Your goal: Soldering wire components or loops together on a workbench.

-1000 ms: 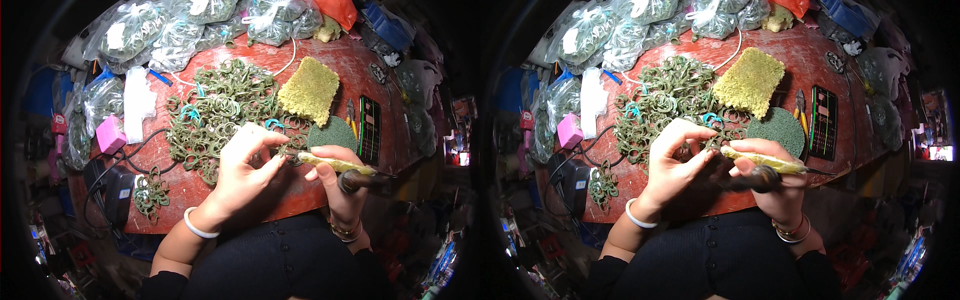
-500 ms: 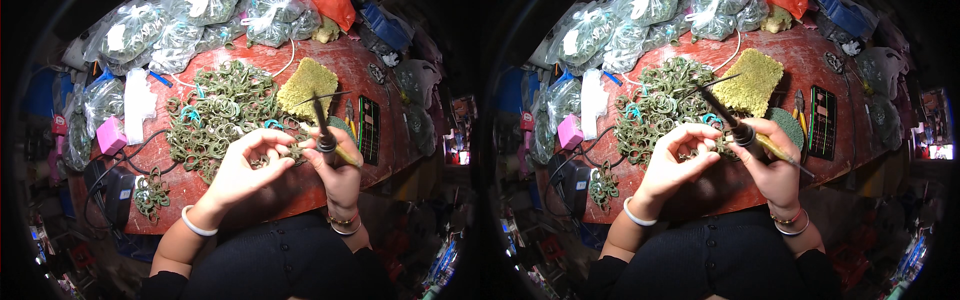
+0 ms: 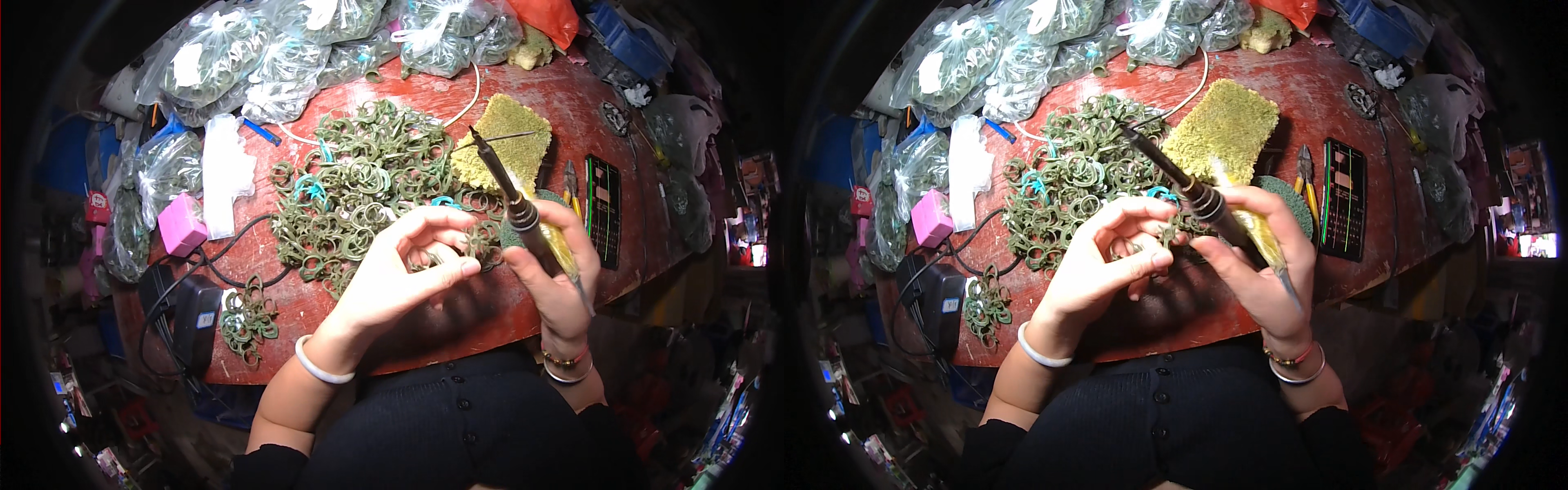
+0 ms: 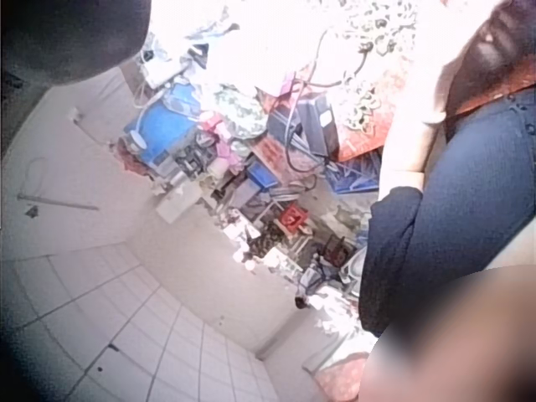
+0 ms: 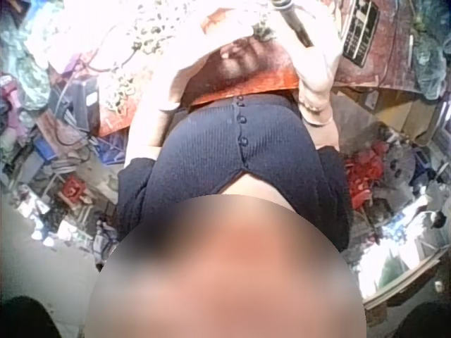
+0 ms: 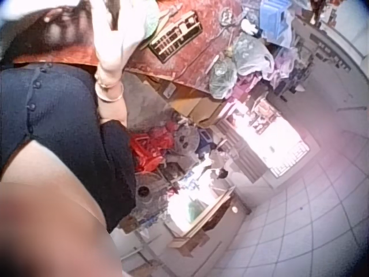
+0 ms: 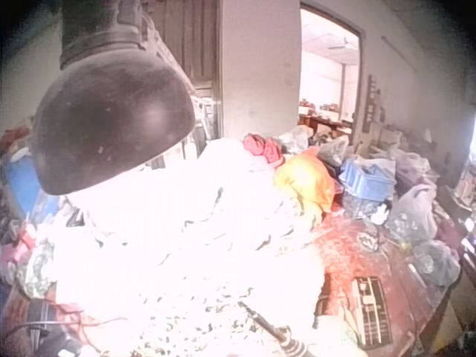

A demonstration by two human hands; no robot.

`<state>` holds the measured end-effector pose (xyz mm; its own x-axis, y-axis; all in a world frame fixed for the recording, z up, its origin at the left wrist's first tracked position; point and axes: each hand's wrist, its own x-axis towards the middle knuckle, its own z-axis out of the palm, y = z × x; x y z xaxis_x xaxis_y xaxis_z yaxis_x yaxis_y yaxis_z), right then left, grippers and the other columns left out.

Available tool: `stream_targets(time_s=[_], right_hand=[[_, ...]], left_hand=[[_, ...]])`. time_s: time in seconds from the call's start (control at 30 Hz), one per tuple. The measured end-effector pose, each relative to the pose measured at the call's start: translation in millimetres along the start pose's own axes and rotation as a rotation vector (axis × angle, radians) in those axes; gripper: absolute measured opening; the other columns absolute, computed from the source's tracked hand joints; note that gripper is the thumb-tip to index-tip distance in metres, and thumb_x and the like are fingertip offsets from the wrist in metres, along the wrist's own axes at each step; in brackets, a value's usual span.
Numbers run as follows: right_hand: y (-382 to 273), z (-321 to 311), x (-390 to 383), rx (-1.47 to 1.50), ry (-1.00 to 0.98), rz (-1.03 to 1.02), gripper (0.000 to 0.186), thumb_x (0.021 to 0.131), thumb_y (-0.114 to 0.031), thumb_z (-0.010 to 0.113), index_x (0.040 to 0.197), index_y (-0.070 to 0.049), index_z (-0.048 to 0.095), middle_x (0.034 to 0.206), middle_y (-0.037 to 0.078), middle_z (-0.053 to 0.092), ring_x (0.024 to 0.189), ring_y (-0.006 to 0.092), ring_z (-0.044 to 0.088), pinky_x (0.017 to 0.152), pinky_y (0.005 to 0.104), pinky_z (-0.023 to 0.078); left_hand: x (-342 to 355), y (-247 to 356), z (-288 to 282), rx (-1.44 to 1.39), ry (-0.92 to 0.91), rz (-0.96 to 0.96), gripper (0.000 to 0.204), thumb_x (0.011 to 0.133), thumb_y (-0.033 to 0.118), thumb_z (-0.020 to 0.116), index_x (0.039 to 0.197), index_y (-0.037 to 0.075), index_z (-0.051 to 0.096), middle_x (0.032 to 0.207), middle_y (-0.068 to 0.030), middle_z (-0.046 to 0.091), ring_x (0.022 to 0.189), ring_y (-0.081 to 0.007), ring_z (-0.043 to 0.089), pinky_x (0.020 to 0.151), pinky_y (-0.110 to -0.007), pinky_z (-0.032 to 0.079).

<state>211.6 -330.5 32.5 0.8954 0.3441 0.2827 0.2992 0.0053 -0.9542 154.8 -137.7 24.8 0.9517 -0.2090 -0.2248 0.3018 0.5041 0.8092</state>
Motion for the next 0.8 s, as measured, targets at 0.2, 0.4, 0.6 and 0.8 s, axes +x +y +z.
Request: stream_targets(time_s=[0.2,0.4,0.6,0.8], right_hand=[[4.3,-42.4,0.6,-0.904,0.174,-0.215,0.025,0.081,-0.006,0.076,0.103,0.0,0.066,0.087,0.011,0.06,0.075,0.0238,0.059,0.068,0.0326,0.047],[6.2,-47.9,-11.5,-0.845,0.146,-0.163,0.023,0.081,-0.007,0.077,0.1,0.001,0.066,0.083,0.011,0.061,0.071,0.0233,0.059,0.065,0.0323,0.048],[11.6,-42.6,-27.0,-0.7,0.065,-0.2,0.025,0.079,-0.01,0.08,0.096,0.0,0.065,0.08,0.011,0.064,0.07,0.0237,0.063,0.064,0.031,0.05],[9.1,-40.0,-27.3,-0.712,0.025,-0.226,0.026,0.077,-0.011,0.081,0.095,-0.001,0.065,0.079,0.011,0.064,0.068,0.0239,0.063,0.061,0.0309,0.05]], left_hand=[[0.9,-1.7,0.0,0.144,0.156,0.127,0.043,0.086,0.006,0.072,0.126,0.003,0.057,0.103,-0.0074,0.067,0.076,-0.005,0.059,0.054,-0.018,0.046],[4.2,-3.0,-1.0,0.048,0.252,0.09,0.042,0.087,0.005,0.072,0.124,0.0,0.054,0.097,-0.0078,0.063,0.067,-0.008,0.06,0.057,-0.021,0.05],[5.9,-6.7,-1.6,0.106,0.304,0.131,0.039,0.086,0.005,0.072,0.121,0.0,0.054,0.095,-0.0067,0.061,0.064,-0.0084,0.06,0.055,-0.022,0.051],[5.4,-6.0,1.0,0.121,0.319,0.123,0.04,0.085,0.005,0.073,0.12,0.0,0.054,0.096,-0.0065,0.06,0.065,-0.0081,0.06,0.056,-0.022,0.052]])
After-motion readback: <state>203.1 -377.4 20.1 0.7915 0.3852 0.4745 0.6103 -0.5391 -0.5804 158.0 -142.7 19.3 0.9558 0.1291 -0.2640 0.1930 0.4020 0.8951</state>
